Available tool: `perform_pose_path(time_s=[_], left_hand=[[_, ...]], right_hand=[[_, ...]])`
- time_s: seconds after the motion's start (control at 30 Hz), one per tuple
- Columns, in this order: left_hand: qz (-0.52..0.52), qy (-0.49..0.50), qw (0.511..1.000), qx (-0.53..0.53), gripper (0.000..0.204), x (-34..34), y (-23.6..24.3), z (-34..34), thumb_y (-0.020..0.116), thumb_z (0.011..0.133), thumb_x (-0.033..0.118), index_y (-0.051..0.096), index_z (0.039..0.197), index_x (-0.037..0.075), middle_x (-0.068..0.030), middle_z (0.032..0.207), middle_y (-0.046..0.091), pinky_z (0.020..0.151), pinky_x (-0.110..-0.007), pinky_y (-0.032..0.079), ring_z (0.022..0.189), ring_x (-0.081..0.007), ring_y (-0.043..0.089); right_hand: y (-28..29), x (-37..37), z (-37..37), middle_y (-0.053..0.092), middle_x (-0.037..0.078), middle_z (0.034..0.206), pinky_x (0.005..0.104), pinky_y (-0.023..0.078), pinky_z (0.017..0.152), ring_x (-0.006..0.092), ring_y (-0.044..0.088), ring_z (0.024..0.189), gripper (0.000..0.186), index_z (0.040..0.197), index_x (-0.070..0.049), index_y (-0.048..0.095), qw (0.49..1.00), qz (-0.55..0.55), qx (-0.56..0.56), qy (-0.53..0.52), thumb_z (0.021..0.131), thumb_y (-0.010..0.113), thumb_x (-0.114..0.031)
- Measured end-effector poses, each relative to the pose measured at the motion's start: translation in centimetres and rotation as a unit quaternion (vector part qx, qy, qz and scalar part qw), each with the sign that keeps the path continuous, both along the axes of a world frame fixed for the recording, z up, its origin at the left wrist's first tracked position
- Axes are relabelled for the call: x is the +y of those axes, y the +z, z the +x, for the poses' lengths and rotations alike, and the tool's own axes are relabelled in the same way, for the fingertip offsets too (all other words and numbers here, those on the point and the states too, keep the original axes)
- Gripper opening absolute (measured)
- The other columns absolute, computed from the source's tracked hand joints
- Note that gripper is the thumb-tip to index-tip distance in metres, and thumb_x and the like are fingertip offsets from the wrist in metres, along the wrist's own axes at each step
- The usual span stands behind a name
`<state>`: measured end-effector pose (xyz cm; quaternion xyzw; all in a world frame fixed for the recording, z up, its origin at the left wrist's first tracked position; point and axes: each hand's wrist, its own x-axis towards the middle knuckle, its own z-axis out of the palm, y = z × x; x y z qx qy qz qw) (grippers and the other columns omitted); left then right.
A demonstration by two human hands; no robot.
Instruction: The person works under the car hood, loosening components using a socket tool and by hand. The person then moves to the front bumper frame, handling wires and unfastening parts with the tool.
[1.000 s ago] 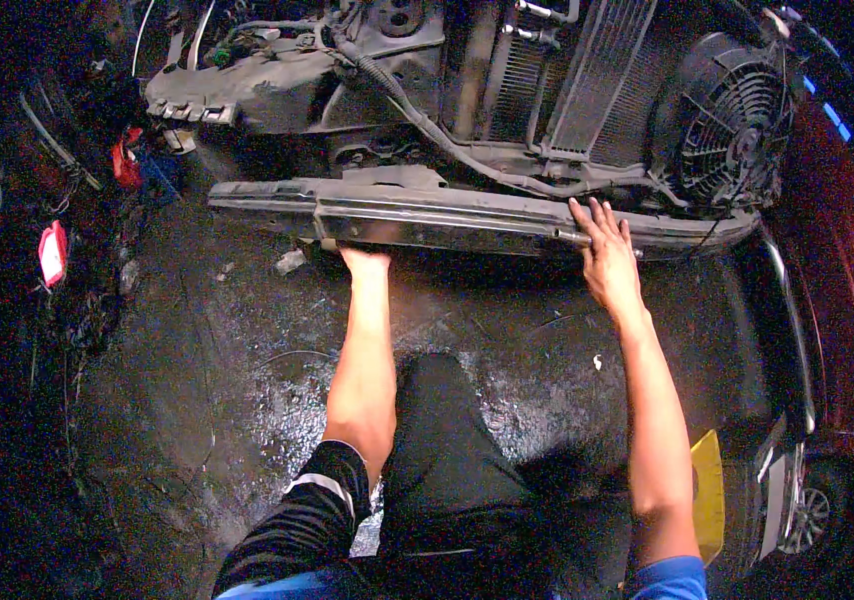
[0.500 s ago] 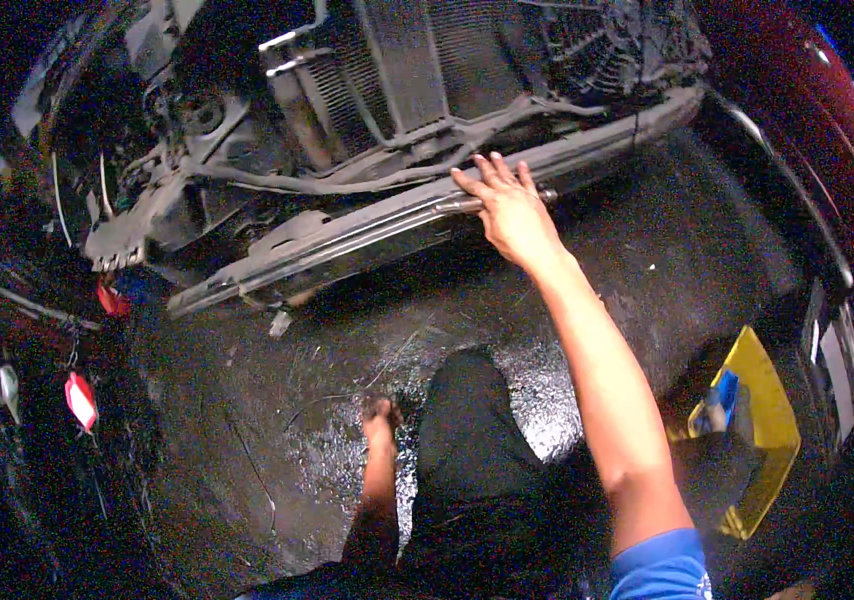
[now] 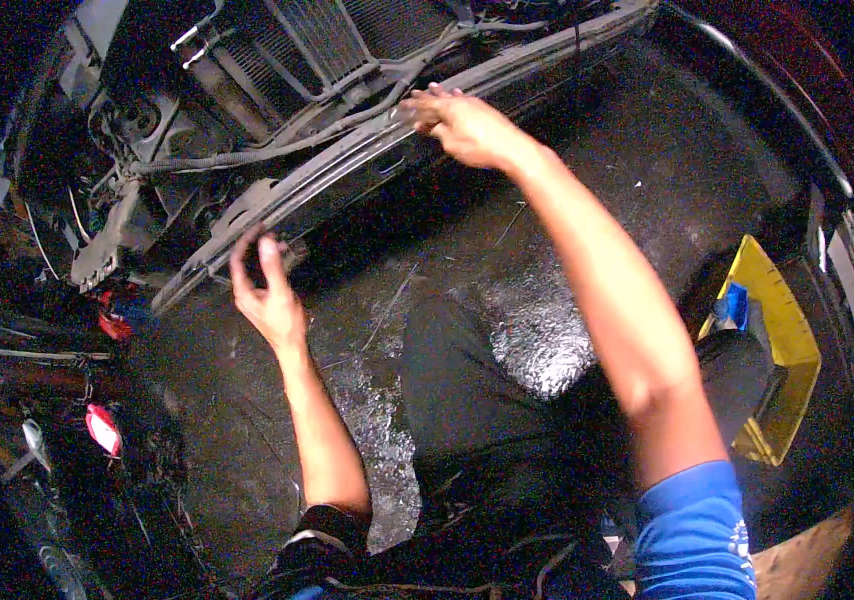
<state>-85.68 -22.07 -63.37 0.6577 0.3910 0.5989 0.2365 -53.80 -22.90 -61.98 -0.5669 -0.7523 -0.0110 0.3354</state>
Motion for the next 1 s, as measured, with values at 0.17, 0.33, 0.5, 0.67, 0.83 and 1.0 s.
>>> perform_pose_path(time_s=[0.17, 0.33, 0.5, 0.67, 0.83, 1.0], left_hand=[[-0.114, -0.229, 0.95, -0.18, 0.059, 0.9, 0.3, -0.9, 0.042, 0.096, 0.048, 0.05, 0.124, -0.004, -0.0175, 0.111, 0.06, 0.092, -0.037, 0.044, 0.101, -0.0259, 0.059], [-0.37, -0.467, 0.581, -0.554, 0.096, -2.5, -2.3, 0.8, 0.04, 0.084, 0.07, 0.026, 0.142, -0.005, -0.0249, 0.145, 0.031, 0.113, -0.052, 0.019, 0.137, -0.0373, 0.028], [-0.431, -0.453, 0.557, -0.547, 0.093, -5.1, -6.0, 6.5, 0.038, 0.085, 0.07, 0.027, 0.142, -0.003, -0.0225, 0.147, 0.03, 0.114, -0.05, 0.02, 0.137, -0.0359, 0.028], [-0.43, -0.488, 0.453, -0.61, 0.09, -7.3, -6.5, 8.2, 0.032, 0.088, 0.068, 0.025, 0.142, -0.003, -0.0212, 0.147, 0.031, 0.115, -0.047, 0.019, 0.137, -0.0336, 0.028], [-0.426, -0.483, 0.613, -0.458, 0.073, -7.0, -4.9, 8.4, 0.031, 0.095, 0.058, 0.029, 0.143, 0.003, -0.0185, 0.142, 0.039, 0.11, -0.044, 0.031, 0.131, -0.0317, 0.04], [-0.39, -0.456, 0.647, -0.47, 0.074, -5.9, -3.3, 6.3, 0.033, 0.095, 0.057, 0.029, 0.142, 0.001, -0.0234, 0.138, 0.042, 0.106, -0.042, 0.036, 0.127, -0.0339, 0.044]], right_hand=[[-0.1, -5.9, -0.6, 0.061, 0.013, 0.122, 0.0314, 0.037, 0.101, 0.0188, 0.054, 0.115, 0.039, 0.128, -0.004, 0.054, 0.967, -0.101, 0.214, -0.095, 0.095, 0.054, -0.024], [-3.9, -12.3, 1.0, 0.059, 0.021, 0.082, 0.0424, 0.044, 0.073, 0.034, 0.058, 0.077, 0.04, 0.093, 0.003, 0.053, 0.959, -0.224, 0.13, -0.114, 0.094, 0.052, -0.037], [-4.9, -16.2, -0.8, 0.055, 0.009, 0.074, 0.0347, 0.044, 0.066, 0.0156, 0.05, 0.068, 0.035, 0.108, 0.003, 0.055, 0.94, -0.223, 0.188, -0.178, 0.092, 0.057, -0.028], [-4.3, -15.6, -4.4, 0.054, 0.005, 0.075, 0.031, 0.043, 0.065, 0.0121, 0.048, 0.07, 0.034, 0.104, 0.001, 0.056, 0.903, -0.322, 0.235, -0.162, 0.092, 0.058, -0.03], [-4.8, -16.1, -3.0, 0.064, 0.013, 0.086, 0.0367, 0.046, 0.079, 0.0207, 0.057, 0.081, 0.04, 0.106, 0.002, 0.059, 0.905, -0.335, 0.226, -0.134, 0.092, 0.057, -0.035], [-6.7, -17.4, -0.4, 0.063, 0.015, 0.083, 0.0367, 0.046, 0.076, 0.0237, 0.058, 0.077, 0.037, 0.098, 0.002, 0.06, 0.886, -0.404, 0.161, -0.162, 0.09, 0.06, -0.034]])
